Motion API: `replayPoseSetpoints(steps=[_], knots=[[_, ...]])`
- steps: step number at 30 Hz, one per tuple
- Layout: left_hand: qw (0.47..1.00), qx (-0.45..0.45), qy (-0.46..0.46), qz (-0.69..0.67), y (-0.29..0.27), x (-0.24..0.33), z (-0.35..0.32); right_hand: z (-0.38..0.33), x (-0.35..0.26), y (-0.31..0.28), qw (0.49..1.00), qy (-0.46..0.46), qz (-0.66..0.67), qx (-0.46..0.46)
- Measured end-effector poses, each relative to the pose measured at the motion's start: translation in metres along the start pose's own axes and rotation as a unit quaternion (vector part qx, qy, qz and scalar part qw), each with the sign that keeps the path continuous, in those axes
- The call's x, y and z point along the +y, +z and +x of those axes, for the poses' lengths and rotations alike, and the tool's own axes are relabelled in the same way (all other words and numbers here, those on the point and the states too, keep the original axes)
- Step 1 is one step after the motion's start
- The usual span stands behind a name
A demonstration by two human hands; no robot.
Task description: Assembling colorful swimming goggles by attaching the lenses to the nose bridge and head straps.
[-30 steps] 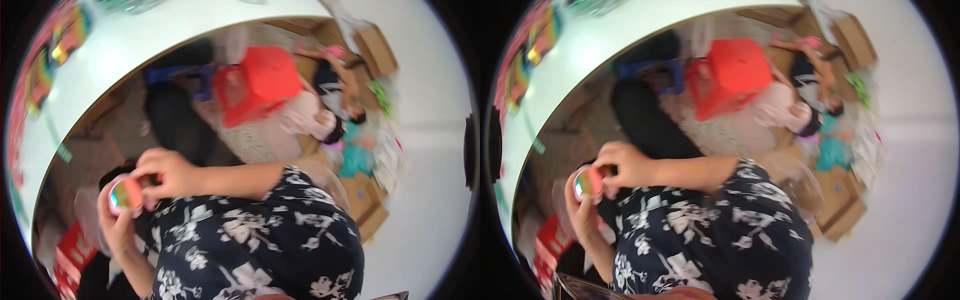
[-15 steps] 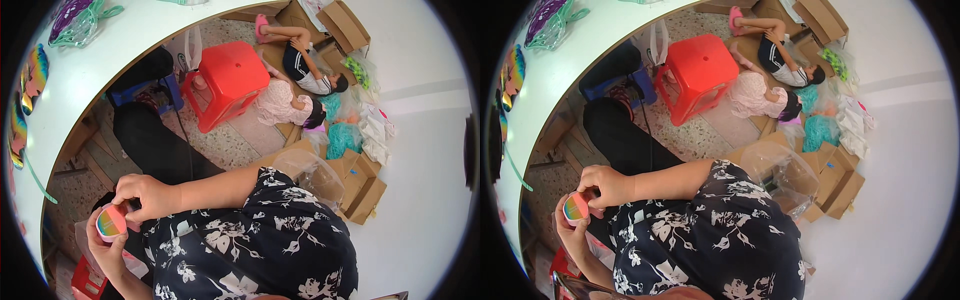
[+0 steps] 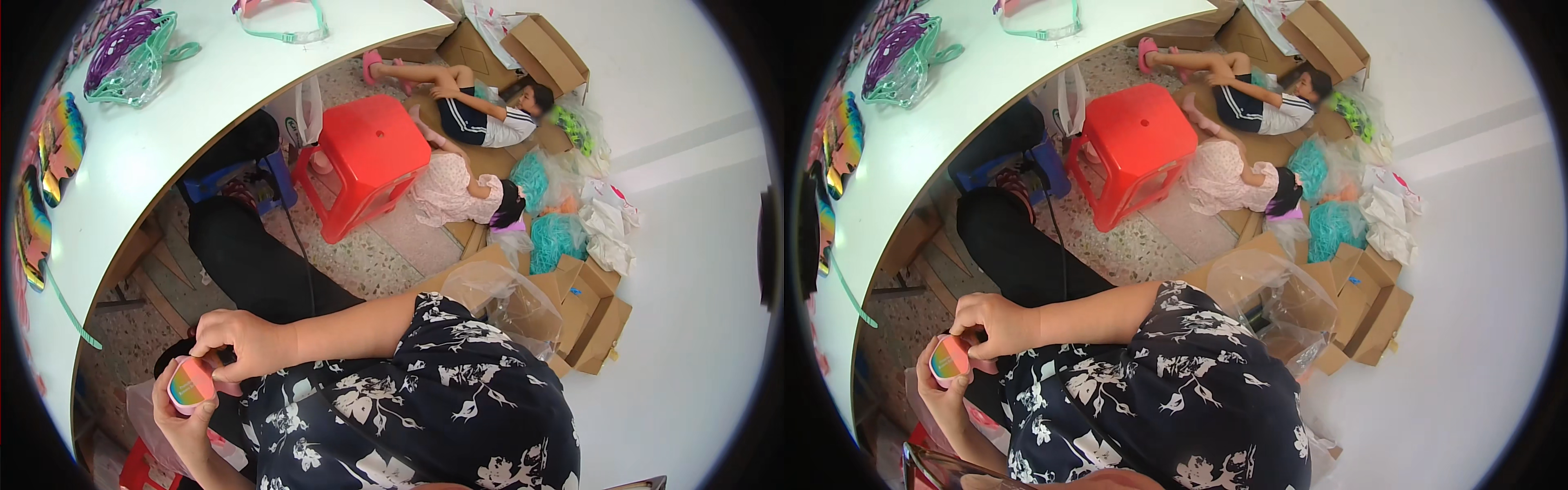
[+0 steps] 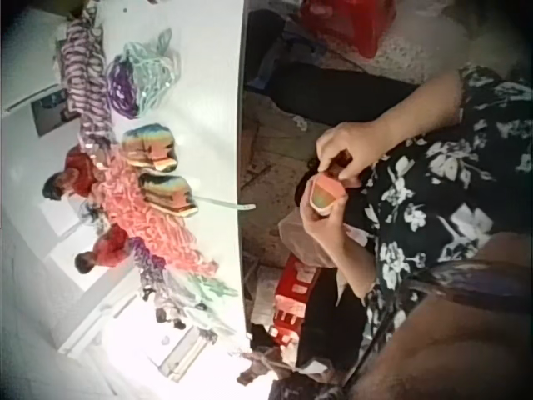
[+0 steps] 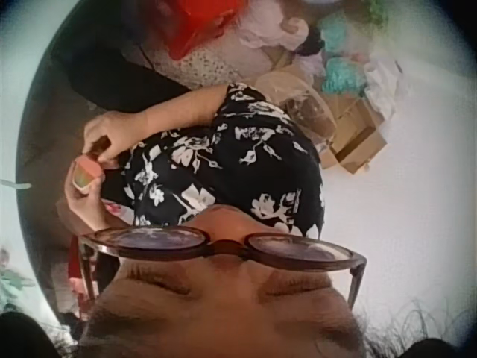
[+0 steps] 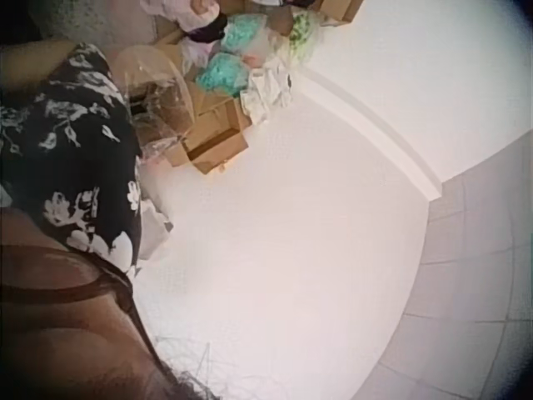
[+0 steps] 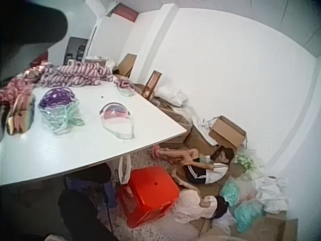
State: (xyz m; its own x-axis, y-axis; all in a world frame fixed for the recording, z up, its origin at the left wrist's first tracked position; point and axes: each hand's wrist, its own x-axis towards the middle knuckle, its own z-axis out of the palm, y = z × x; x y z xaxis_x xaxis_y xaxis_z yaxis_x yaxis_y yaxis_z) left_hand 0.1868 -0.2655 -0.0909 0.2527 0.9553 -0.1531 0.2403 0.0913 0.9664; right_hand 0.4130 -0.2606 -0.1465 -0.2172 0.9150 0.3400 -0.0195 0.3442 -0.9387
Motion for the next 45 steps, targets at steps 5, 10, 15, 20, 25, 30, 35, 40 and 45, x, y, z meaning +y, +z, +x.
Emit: replayPoseSetpoints(steps=[5,10,15,20,25,30,35,40,45], knots=[[0.999,-0.031,0.011,-0.006,-0.005,0.002,0.000,0.000,-0.003,0.002,0.999,0.017,0.018,-0.023],[1.000,-0.028,-0.001,0.000,-0.004,0.007,-0.003,0.002,0.001,0.008,1.000,0.004,0.000,-0.027],[0.999,-0.026,0.009,0.046,-0.010,0.002,-0.003,0.005,-0.002,0.009,0.999,0.011,0.000,-0.041],[0.998,0.025,0.041,0.033,-0.010,-0.012,-0.005,0.019,-0.010,-0.010,0.993,0.033,0.019,-0.110],[0.999,-0.011,0.011,-0.036,-0.012,-0.005,-0.001,0.032,-0.008,-0.026,0.972,0.137,0.100,-0.161],[0.994,-0.043,-0.004,-0.101,0.002,0.000,0.004,0.025,-0.007,-0.017,0.886,0.250,0.331,-0.206],[0.995,-0.001,0.001,-0.104,0.002,-0.008,0.000,0.025,-0.006,-0.020,0.884,0.260,0.329,-0.206],[0.995,-0.006,-0.018,-0.099,0.009,0.007,0.007,0.026,-0.008,-0.024,0.906,0.265,0.286,-0.165],[0.986,-0.112,0.048,-0.114,0.003,0.005,0.017,0.020,-0.008,-0.027,0.864,0.295,0.389,-0.124]])
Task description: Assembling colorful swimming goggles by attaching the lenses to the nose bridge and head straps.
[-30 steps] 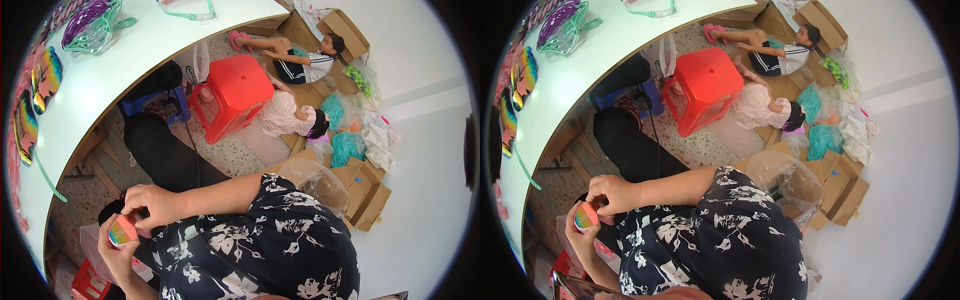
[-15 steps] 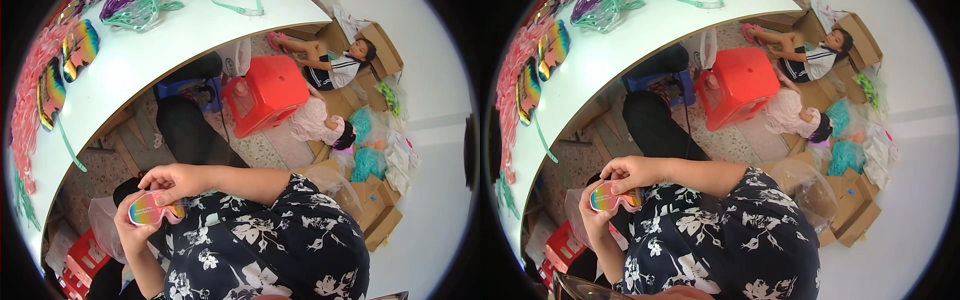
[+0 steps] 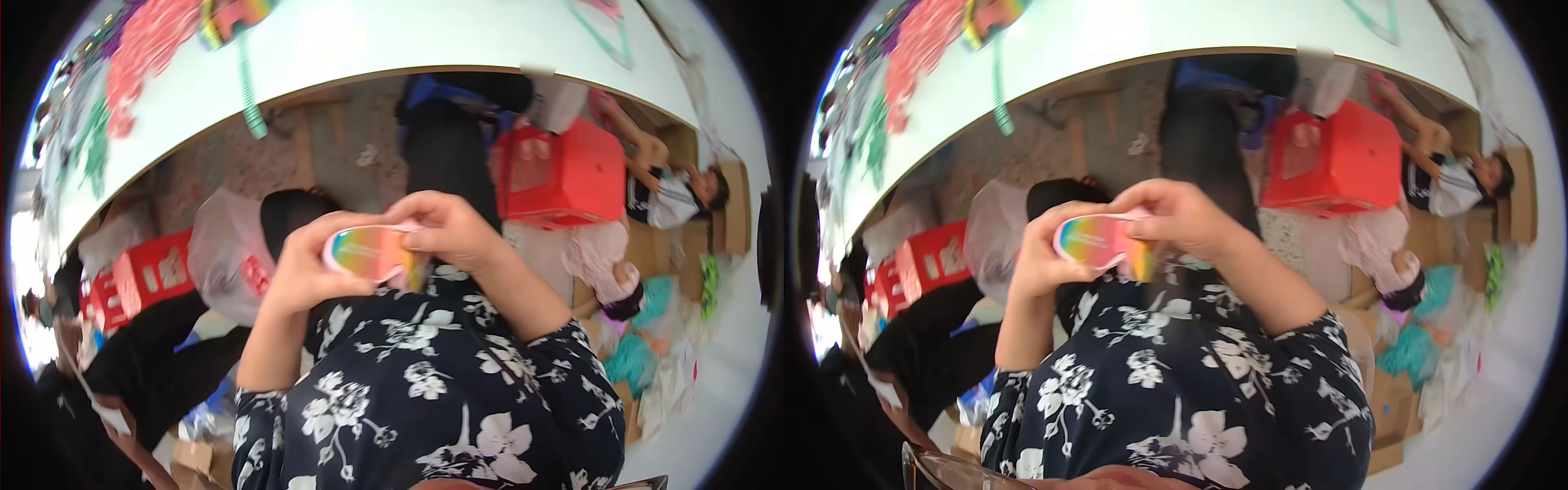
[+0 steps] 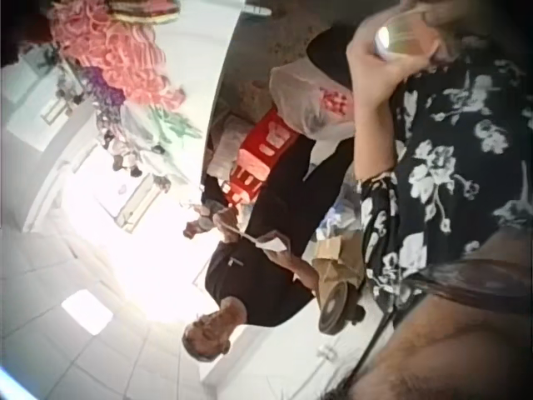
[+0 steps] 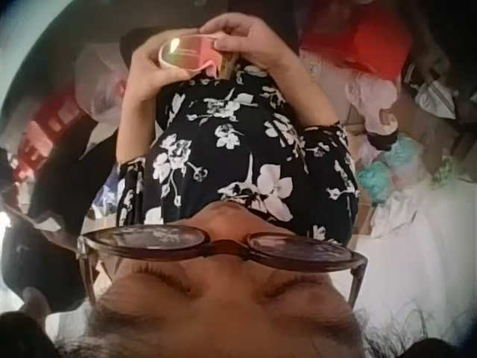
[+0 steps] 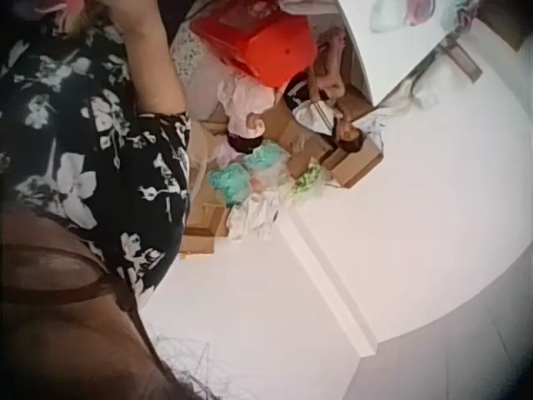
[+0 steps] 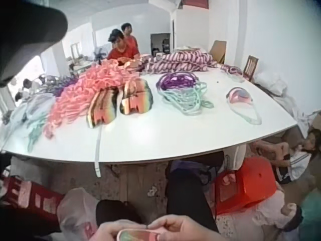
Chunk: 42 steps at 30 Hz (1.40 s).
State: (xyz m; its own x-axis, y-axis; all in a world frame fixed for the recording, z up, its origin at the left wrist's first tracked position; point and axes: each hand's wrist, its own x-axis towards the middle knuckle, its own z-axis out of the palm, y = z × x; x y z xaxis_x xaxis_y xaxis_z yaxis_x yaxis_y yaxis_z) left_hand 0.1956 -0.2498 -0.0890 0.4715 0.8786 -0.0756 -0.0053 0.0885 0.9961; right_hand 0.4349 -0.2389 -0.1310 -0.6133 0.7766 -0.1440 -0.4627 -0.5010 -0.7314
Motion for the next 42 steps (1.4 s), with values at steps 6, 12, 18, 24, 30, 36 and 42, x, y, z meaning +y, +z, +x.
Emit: replayPoseSetpoints(steps=[6,12,18,24,30,36,42], knots=[[0.999,0.018,0.014,-0.044,0.000,-0.012,-0.008,0.001,-0.002,0.003,1.000,0.008,0.007,-0.001],[0.993,0.053,-0.007,-0.104,-0.001,-0.014,-0.014,0.002,0.003,0.003,0.999,-0.021,-0.048,0.007],[0.989,0.091,-0.017,-0.117,0.006,-0.015,-0.009,-0.004,0.006,-0.001,0.995,-0.044,-0.080,0.027],[0.984,0.151,-0.031,-0.094,0.014,-0.021,-0.009,-0.003,0.008,0.003,0.988,-0.052,-0.115,0.086],[0.994,0.085,-0.028,-0.067,0.007,-0.024,-0.007,-0.008,0.010,0.001,0.990,-0.066,-0.088,0.087],[0.993,0.096,-0.018,-0.073,0.012,-0.026,0.000,-0.019,0.001,-0.017,0.864,-0.297,-0.393,0.109],[0.993,0.099,-0.025,-0.057,0.008,-0.027,0.007,-0.060,-0.065,-0.099,0.729,-0.382,-0.415,0.388]])
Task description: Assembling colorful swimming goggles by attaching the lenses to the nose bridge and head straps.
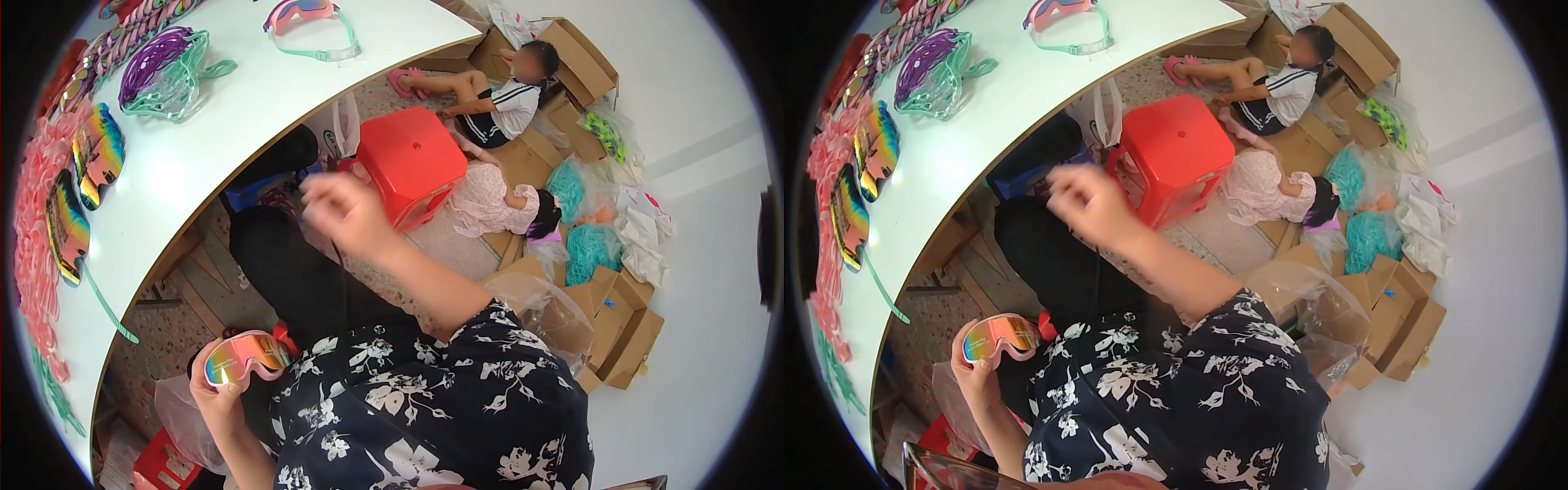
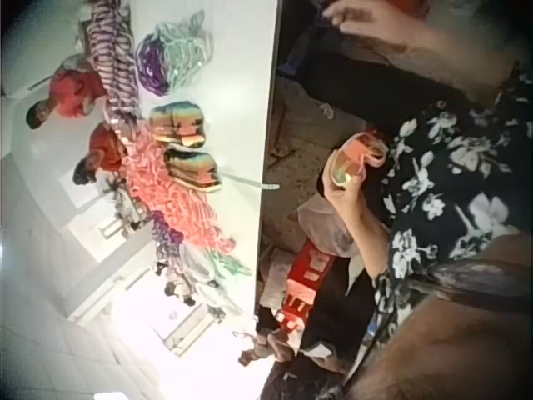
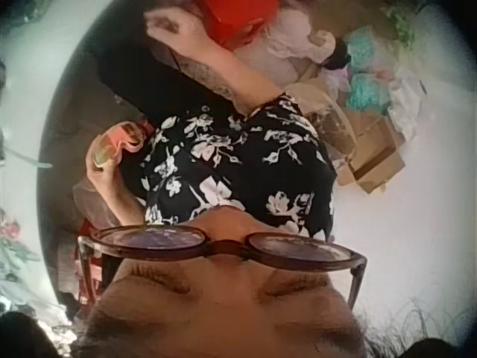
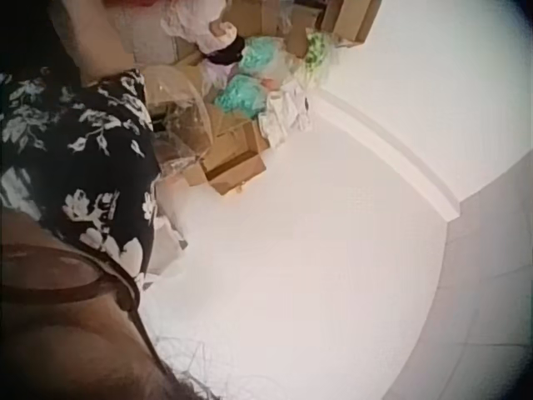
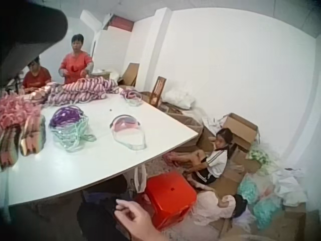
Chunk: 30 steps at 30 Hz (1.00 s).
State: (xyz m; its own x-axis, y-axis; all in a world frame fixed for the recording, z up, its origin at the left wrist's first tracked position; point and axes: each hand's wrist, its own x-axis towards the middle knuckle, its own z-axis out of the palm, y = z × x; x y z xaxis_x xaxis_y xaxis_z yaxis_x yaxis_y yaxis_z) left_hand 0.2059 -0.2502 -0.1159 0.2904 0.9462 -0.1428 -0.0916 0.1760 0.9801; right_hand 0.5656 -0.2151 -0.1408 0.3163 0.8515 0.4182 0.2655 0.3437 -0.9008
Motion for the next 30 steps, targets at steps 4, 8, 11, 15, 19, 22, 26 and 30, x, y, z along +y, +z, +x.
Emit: replayPoseSetpoints(steps=[4,8,11,15,19,22,26,30], knots=[[1.000,-0.001,-0.006,-0.008,0.006,0.001,0.001,0.048,0.051,-0.095,0.956,0.133,0.037,0.257],[1.000,-0.011,-0.012,-0.009,0.010,0.003,0.007,0.053,0.117,-0.185,0.904,0.201,0.015,0.378],[1.000,-0.012,-0.018,-0.003,0.011,0.003,0.009,0.043,0.149,-0.224,0.874,0.255,0.032,0.412],[1.000,-0.015,-0.024,0.006,0.012,0.005,0.009,0.034,0.160,-0.227,0.857,0.272,0.086,0.430],[0.999,-0.020,-0.037,0.013,0.017,0.009,0.011,0.028,0.156,-0.195,0.871,0.301,0.092,0.378],[0.998,-0.026,-0.045,0.017,0.022,0.013,0.012,0.023,0.131,-0.151,0.899,0.302,0.057,0.310],[0.999,-0.028,-0.040,0.020,0.024,0.011,0.012,0.012,0.077,-0.085,0.949,0.270,0.021,0.164],[0.999,-0.029,-0.023,0.009,0.026,0.009,0.011,-0.012,0.026,-0.023,0.981,0.188,-0.002,-0.046]])
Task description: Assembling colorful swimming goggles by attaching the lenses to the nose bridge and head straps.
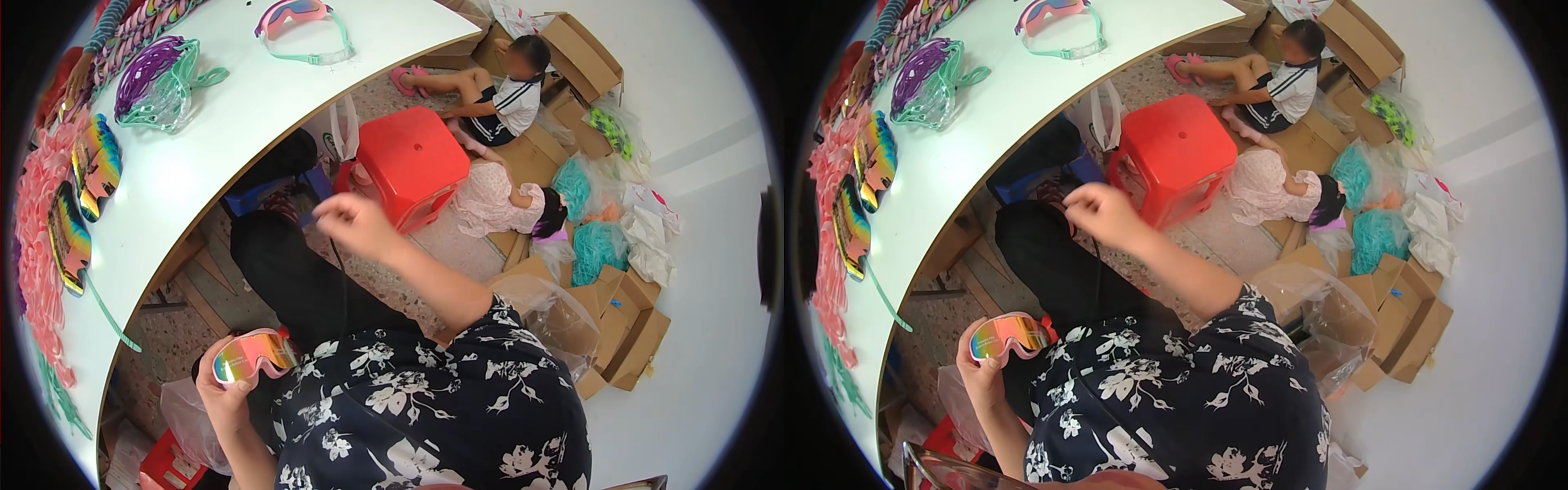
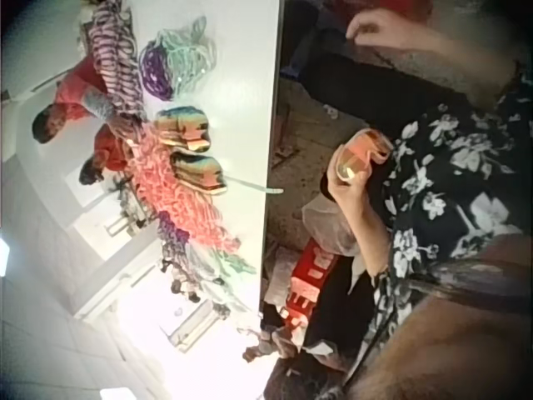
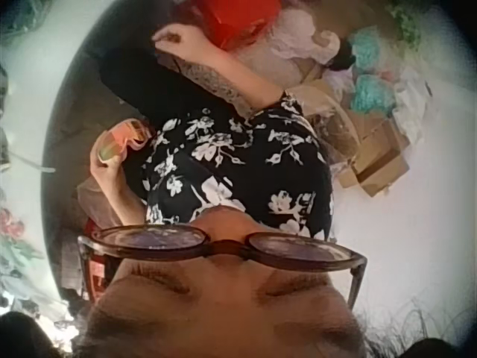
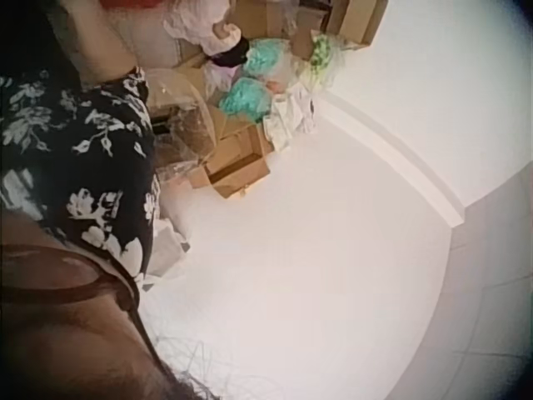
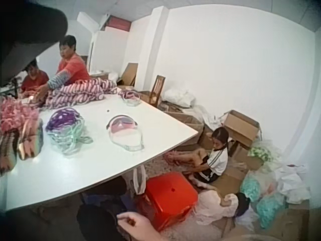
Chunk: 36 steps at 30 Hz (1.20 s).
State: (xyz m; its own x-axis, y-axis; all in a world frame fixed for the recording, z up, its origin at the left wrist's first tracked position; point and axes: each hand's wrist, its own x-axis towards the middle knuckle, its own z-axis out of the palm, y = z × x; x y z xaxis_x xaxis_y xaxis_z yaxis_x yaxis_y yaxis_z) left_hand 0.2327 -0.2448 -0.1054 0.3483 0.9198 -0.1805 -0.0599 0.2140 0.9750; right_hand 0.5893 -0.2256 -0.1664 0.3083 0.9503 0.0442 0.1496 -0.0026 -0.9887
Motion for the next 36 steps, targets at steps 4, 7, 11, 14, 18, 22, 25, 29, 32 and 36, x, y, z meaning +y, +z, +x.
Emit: replayPoseSetpoints(steps=[4,7,11,14,18,22,25,29,32,36], knots=[[1.000,-0.001,0.001,-0.008,0.007,0.002,-0.001,-0.033,-0.033,0.052,0.975,-0.180,-0.017,-0.131],[1.000,0.014,0.009,-0.007,0.005,-0.002,-0.004,-0.051,-0.042,0.080,0.964,-0.118,0.071,-0.227],[0.999,0.027,-0.002,-0.022,0.006,0.004,-0.002,-0.064,-0.043,0.096,0.951,-0.135,0.100,-0.259],[0.997,-0.009,-0.018,-0.071,0.000,0.007,-0.009,-0.072,-0.053,0.097,0.925,0.006,0.168,-0.342],[0.986,-0.060,0.008,-0.157,-0.008,-0.006,-0.017,-0.073,-0.068,0.101,0.834,0.142,0.335,-0.414],[0.984,-0.079,0.017,-0.156,-0.011,-0.005,-0.019,-0.073,-0.060,0.108,0.804,0.218,0.388,-0.393],[0.985,-0.083,0.021,-0.152,-0.013,-0.006,-0.019,-0.073,-0.055,0.110,0.807,0.231,0.388,-0.382],[0.987,-0.049,0.026,-0.152,-0.010,-0.009,-0.022,-0.075,-0.047,0.112,0.833,0.171,0.378,-0.367],[0.986,-0.031,0.019,-0.163,-0.007,-0.009,-0.025,-0.076,-0.049,0.111,0.849,0.172,0.356,-0.351],[0.984,-0.025,0.005,-0.178,-0.009,-0.011,-0.027,-0.081,-0.052,0.111,0.906,0.075,0.258,-0.328]])
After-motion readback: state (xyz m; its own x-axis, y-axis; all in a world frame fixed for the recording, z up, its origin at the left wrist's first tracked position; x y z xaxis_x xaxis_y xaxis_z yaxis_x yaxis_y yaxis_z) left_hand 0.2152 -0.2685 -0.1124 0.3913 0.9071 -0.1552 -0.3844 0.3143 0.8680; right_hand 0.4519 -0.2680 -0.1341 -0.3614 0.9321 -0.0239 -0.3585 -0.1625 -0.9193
